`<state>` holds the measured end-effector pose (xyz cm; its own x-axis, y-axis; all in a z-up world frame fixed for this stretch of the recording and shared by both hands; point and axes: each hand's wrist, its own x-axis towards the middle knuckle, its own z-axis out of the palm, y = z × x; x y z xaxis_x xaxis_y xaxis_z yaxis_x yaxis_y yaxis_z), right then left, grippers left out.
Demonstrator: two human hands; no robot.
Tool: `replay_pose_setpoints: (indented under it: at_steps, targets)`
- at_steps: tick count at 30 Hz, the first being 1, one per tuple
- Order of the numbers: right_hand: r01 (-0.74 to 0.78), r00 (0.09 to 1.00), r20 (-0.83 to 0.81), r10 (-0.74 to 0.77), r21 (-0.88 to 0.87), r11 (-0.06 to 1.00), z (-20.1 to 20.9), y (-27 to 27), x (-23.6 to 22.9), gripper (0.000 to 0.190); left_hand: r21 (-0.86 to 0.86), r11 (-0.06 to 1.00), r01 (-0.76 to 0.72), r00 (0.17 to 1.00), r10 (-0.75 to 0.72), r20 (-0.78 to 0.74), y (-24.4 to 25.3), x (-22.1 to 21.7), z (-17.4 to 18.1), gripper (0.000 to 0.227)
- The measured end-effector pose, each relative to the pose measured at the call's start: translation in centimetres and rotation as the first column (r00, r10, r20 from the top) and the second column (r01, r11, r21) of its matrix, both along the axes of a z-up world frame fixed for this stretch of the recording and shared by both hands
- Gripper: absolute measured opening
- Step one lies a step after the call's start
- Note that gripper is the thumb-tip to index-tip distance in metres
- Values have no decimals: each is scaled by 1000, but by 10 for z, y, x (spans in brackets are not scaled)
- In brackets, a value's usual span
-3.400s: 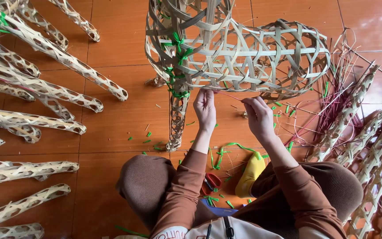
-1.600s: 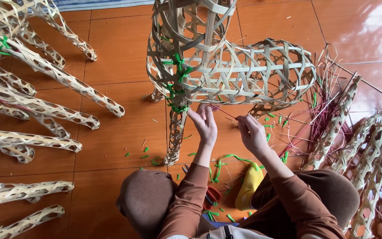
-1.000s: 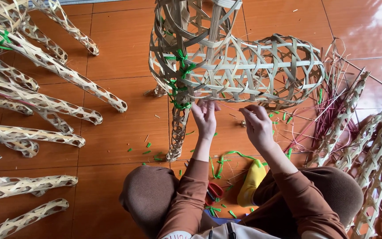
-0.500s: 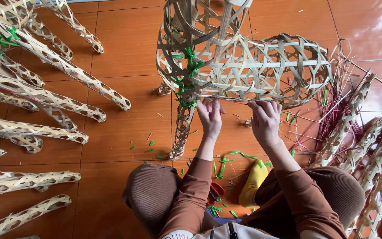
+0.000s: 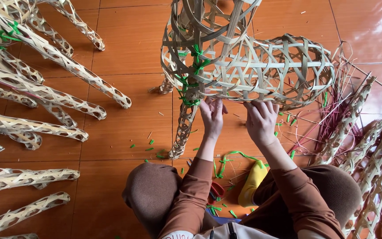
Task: Assembling a large bamboo animal sculpture by weaving strips and securing them with plastic ties.
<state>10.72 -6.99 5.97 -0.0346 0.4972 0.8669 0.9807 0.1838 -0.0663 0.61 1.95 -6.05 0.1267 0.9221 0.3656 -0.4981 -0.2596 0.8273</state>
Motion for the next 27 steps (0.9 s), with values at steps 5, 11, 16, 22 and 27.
replay_pose_setpoints:
  at_steps: [5,11,16,22,27]
  targets:
    - [14,1000,6,-14,2,1000,0,0,-2,15,-7,1000,18,1000,-18,-14,3,-2,-7,56]
    - [17,1000,-2,-17,1,1000,2,-1,-2,13,5,999,31,999,-31,-16,1,-4,5,55]
    - [23,1000,-9,-23,0,1000,-2,0,-1,12,18,999,31,999,-30,-42,3,-7,-2,53]
    - [-6,1000,-12,7,51,999,5,7,-21,13,1,996,89,996,-89,-19,3,-5,-25,51]
    - [54,998,-20,-53,80,995,11,4,-24,18,32,995,99,990,-95,-108,-2,-16,29,48]
